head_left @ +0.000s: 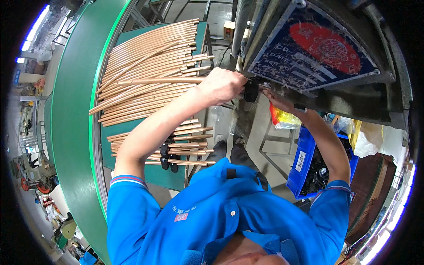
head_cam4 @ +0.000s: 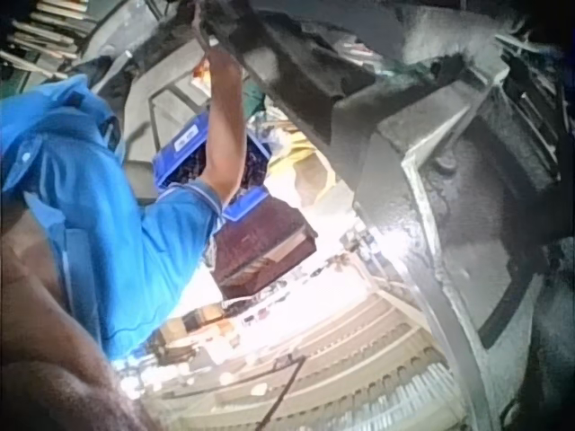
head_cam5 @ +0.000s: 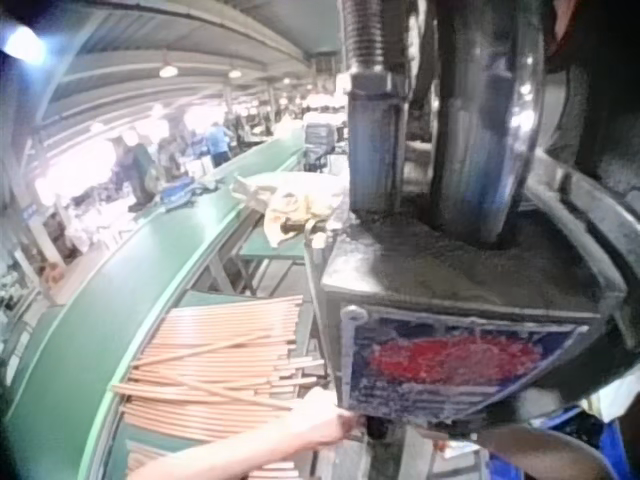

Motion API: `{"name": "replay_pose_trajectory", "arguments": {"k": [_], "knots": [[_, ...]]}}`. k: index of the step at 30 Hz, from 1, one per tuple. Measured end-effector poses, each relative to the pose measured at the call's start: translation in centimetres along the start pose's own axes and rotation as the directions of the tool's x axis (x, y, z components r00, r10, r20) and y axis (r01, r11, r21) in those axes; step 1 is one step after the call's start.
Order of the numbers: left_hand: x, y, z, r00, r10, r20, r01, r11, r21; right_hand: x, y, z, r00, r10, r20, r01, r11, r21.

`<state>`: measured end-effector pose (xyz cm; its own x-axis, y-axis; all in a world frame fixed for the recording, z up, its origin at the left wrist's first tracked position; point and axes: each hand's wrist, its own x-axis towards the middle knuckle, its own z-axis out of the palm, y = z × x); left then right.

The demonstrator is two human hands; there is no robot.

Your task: The person repeatedly picks up wooden sticks and black plastic clips, inserts the sticks into a machine fixture, and secures them with the clips. The person then places the assembled sticks onto a green work surface.

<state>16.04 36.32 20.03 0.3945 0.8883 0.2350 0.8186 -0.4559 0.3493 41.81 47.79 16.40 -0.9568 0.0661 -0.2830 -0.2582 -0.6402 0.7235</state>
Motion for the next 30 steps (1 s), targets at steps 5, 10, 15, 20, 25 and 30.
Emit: {"name": "replay_pose_trajectory", "arguments": {"k": [5, 10, 15, 20, 25, 30], "knots": [[-0.6, 2.0, -3.5, 0.975, -0.194, 0.112, 0.183, 0.978, 0.095, -2.1, -2.0, 0.1, 0.976, 0.217, -0.003, -0.185, 0.837, 0.515], [-8.3, -1.3, -6.1, 0.936, -0.346, 0.072, 0.340, 0.937, 0.086, -5.3, 4.4, -2.3, 0.634, 0.355, 0.687, -0.201, -0.782, 0.590], [-7.3, 0.0, -4.4, 0.953, -0.303, -0.004, 0.301, 0.946, 0.122, -0.2, -2.4, -7.2, 0.540, -0.077, 0.838, -0.346, -0.928, 0.138], [-4.1, 1.2, -1.3, 0.979, -0.167, -0.118, 0.182, 0.974, 0.137, 7.9, -8.9, -4.3, 0.396, -0.681, 0.616, -0.734, -0.638, -0.233], [-4.9, 0.0, -0.7, 0.963, -0.256, -0.084, 0.264, 0.959, 0.104, 9.0, -0.7, -2.1, 0.479, -0.799, 0.364, -0.730, -0.593, -0.341], [-2.8, 0.4, -0.8, 0.948, -0.293, 0.125, 0.292, 0.956, 0.028, 6.6, -15.4, -5.0, 0.497, -0.477, 0.725, -0.567, -0.811, -0.145]]}}
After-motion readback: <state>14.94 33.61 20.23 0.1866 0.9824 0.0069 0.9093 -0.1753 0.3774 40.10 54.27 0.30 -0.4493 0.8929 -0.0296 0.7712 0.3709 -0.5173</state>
